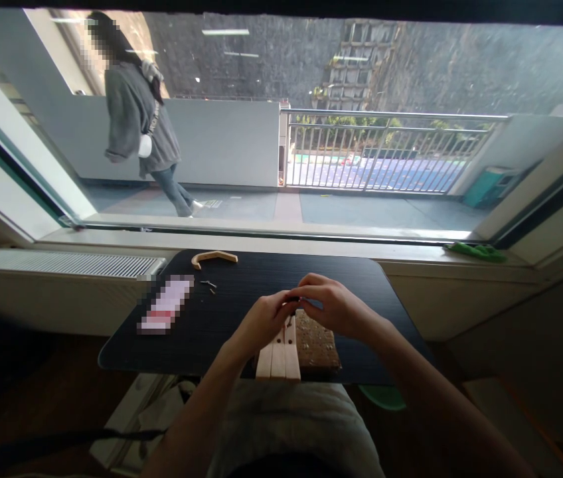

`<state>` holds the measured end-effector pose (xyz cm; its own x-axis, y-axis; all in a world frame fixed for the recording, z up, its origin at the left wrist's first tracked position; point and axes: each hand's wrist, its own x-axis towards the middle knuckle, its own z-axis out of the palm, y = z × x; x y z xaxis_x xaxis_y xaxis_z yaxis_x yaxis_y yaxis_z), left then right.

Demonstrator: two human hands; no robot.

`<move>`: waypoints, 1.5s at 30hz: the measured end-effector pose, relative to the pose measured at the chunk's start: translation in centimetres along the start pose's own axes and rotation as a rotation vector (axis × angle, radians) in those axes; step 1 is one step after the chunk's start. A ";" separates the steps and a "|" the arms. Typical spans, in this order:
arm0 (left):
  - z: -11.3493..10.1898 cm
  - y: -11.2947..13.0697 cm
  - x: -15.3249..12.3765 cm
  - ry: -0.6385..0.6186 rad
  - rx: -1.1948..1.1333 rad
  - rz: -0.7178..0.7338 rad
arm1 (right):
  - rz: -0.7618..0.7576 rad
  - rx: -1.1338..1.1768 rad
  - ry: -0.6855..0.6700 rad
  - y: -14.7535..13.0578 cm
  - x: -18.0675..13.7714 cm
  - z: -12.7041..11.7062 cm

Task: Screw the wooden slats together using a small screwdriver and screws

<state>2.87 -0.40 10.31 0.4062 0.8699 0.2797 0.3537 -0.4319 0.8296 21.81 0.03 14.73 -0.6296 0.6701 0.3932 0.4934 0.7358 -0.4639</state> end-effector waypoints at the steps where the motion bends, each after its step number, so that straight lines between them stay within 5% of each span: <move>1: 0.0 -0.1 0.0 -0.015 -0.011 -0.004 | -0.003 -0.004 -0.015 -0.1 0.1 -0.2; 8: 0.0 -0.7 0.1 -0.088 -0.076 -0.023 | 0.005 -0.046 -0.094 -0.4 1.2 -1.2; 22: 0.0 -1.7 -0.2 -0.008 -0.174 -0.029 | 0.029 -0.106 -0.171 -0.7 1.8 -1.4; 35: 0.5 -2.1 -0.7 0.144 0.101 -0.041 | 0.123 -0.222 -0.223 -1.5 2.3 -1.7; 45: 1.0 -1.7 -1.0 0.149 0.197 -0.089 | 0.163 -0.327 -0.208 -1.6 2.1 -1.3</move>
<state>2.74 -0.77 8.15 0.2426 0.9259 0.2897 0.5458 -0.3771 0.7482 20.42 0.36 17.32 -0.6186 0.7710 0.1512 0.7401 0.6364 -0.2173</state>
